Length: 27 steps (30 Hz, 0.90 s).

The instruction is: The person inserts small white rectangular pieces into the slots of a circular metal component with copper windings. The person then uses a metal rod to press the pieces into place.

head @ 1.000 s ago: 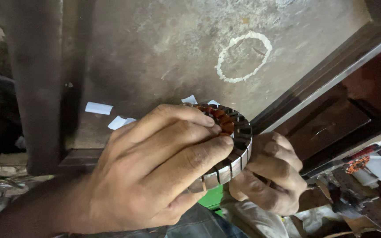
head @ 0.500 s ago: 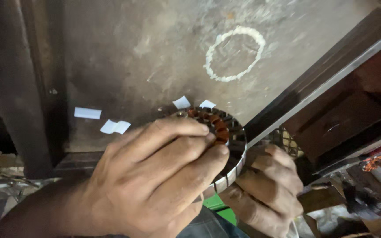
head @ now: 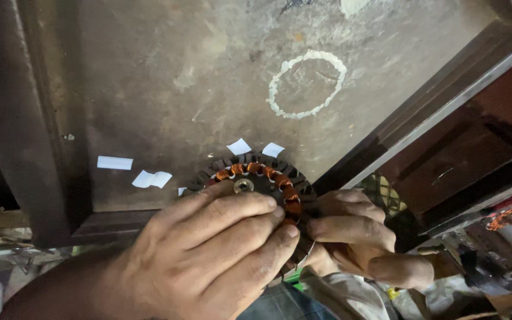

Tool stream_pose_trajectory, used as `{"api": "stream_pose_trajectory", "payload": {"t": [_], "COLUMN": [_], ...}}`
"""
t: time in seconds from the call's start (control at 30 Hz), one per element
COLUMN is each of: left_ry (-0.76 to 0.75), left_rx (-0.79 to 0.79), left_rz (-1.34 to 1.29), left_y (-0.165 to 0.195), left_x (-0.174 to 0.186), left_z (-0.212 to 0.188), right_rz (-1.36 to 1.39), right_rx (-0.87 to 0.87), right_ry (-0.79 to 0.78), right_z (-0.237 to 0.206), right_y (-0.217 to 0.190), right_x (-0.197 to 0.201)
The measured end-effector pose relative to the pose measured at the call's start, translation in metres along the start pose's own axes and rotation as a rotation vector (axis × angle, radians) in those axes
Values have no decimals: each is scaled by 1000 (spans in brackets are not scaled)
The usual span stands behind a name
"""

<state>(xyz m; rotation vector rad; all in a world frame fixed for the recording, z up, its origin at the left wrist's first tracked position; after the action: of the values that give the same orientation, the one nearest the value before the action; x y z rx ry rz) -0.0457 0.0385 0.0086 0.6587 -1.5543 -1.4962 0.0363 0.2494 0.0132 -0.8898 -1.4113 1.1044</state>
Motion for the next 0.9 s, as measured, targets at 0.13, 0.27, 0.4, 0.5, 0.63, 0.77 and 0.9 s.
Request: {"api": "stream_pose_trajectory", "payload": {"t": [0.13,0.27,0.4,0.5,0.63,0.77,0.9], "left_ry": [-1,-46,-4,40,62,13,-5], "left_rx": [-26,22,-14,-52,-81,-91,-141], "left_rz": [61,37,81,111,106,118,38], "left_y": [0,1,1,-1,-2,-2,-8], "left_x": [-1,-3,-6,-9,-11,-9,-4], "left_z": [-3,-6,-9,-10,-14,-20,-10], "right_rz": [-41,-39,-261,-111,-1,-141,366], "right_rx": [-126,-171,-357,-259,-109,114,-97], "right_ry": [18,-80,-88,-73,-35,96,-265], "right_z": [-22,-2,12,2,-14,2,35], "right_y": [0,-6,-17,-17,0,-6,7], "right_x": [9,-2,-4,-2,-2,-13,-10]}}
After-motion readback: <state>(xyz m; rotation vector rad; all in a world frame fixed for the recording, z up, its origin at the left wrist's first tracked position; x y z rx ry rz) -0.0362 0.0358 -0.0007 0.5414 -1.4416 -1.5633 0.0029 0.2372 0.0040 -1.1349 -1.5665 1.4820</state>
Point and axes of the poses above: each hand's wrist, its own z-axis towards the middle knuckle, its own x-axis out of the back of the hand, y = z × x, the point moved 4 cm from there along z, towards the middle knuckle, and after that the axes turned 1 degree about -x, right-handed, at the moved point
